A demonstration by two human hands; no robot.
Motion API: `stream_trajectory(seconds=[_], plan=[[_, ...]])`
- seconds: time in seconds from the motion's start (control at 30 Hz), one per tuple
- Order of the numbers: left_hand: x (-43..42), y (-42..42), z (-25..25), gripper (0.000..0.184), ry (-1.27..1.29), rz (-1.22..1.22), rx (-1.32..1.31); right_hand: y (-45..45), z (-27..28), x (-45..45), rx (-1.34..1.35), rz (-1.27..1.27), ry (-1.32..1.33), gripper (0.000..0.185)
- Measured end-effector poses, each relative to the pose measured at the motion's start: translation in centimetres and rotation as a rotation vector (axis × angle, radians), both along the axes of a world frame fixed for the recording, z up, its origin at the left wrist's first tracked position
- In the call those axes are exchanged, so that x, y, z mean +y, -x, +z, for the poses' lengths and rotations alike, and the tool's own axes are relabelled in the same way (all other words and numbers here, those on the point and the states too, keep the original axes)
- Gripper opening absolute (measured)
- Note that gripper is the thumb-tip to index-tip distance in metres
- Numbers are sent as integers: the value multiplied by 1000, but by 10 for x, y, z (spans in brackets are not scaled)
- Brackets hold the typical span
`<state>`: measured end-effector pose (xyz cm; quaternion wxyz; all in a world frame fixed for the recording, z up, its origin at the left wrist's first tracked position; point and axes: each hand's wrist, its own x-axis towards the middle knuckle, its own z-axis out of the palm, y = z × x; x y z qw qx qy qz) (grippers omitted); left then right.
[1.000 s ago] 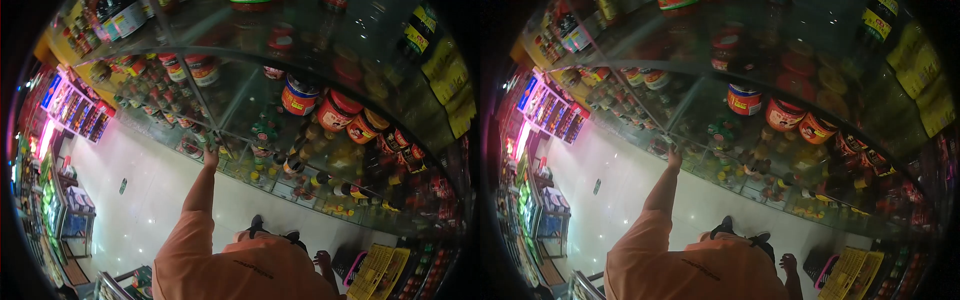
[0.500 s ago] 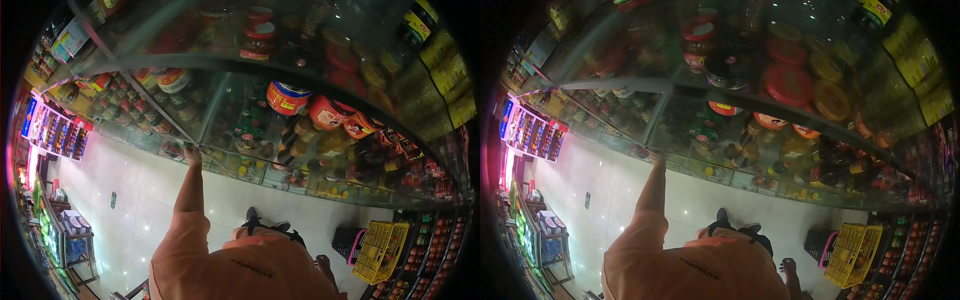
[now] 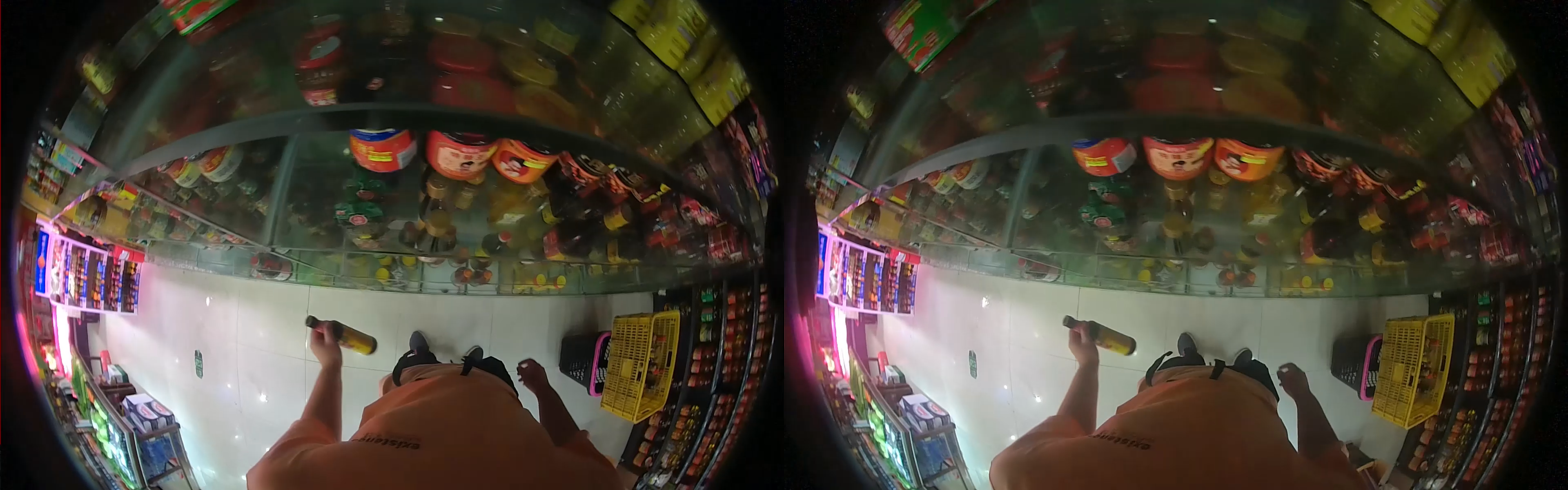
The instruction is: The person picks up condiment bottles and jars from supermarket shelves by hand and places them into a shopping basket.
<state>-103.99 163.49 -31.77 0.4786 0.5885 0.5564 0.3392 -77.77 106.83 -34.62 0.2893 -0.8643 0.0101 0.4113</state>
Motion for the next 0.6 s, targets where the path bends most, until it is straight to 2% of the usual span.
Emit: stream_trajectory(seconds=[0.07, 0.1, 0.13, 0.17, 0.2, 0.27, 0.33, 0.37, 0.4, 0.43, 0.47, 0.53, 0.57, 0.6], plan=[[-35, -24, 20, 22, 71, -148, -54, -13, 46, 39, -161, 153, -51, 35], [-51, -38, 39, 20, 12, -286, -27, -18, 43, 50, -261, 213, -124, 33], [-66, -55, 58, 18, -50, -426, -3, -24, 49, 70, -256, 208, -204, 31], [-81, -75, 71, 17, -79, -540, 3, -27, 96, 105, -208, 223, -185, 35], [-97, -94, 85, 17, -108, -653, 12, -30, 107, 121, -178, 206, -346, 36], [-127, -137, 124, 21, -186, -920, 6, -26, 171, 161, -141, 278, -381, 43], [-158, -176, 153, 24, -369, -1148, -16, -18, 204, 172, -122, 278, -456, 49], [-177, -194, 176, 23, -395, -1223, -76, -14, 221, 172, -167, 307, -535, 57], [-198, -211, 197, 22, -422, -1297, -139, -14, 228, 165, -218, 336, -613, 66], [-220, -227, 209, 25, -478, -1329, -187, -17, 228, 151, -227, 313, -621, 66], [-240, -236, 217, 29, -507, -1376, -62, -18, 227, 135, -173, 264, -588, 72], [-287, -256, 240, 50, -260, -1328, -47, -24, 225, 96, -130, 192, -565, 77], [-300, -266, 250, 74, -155, -1473, 63, -26, 222, 73, -116, 55, -634, 76], [-317, -272, 245, 74, -165, -1502, 70, -28, 219, 49, -102, -84, -702, 76]])
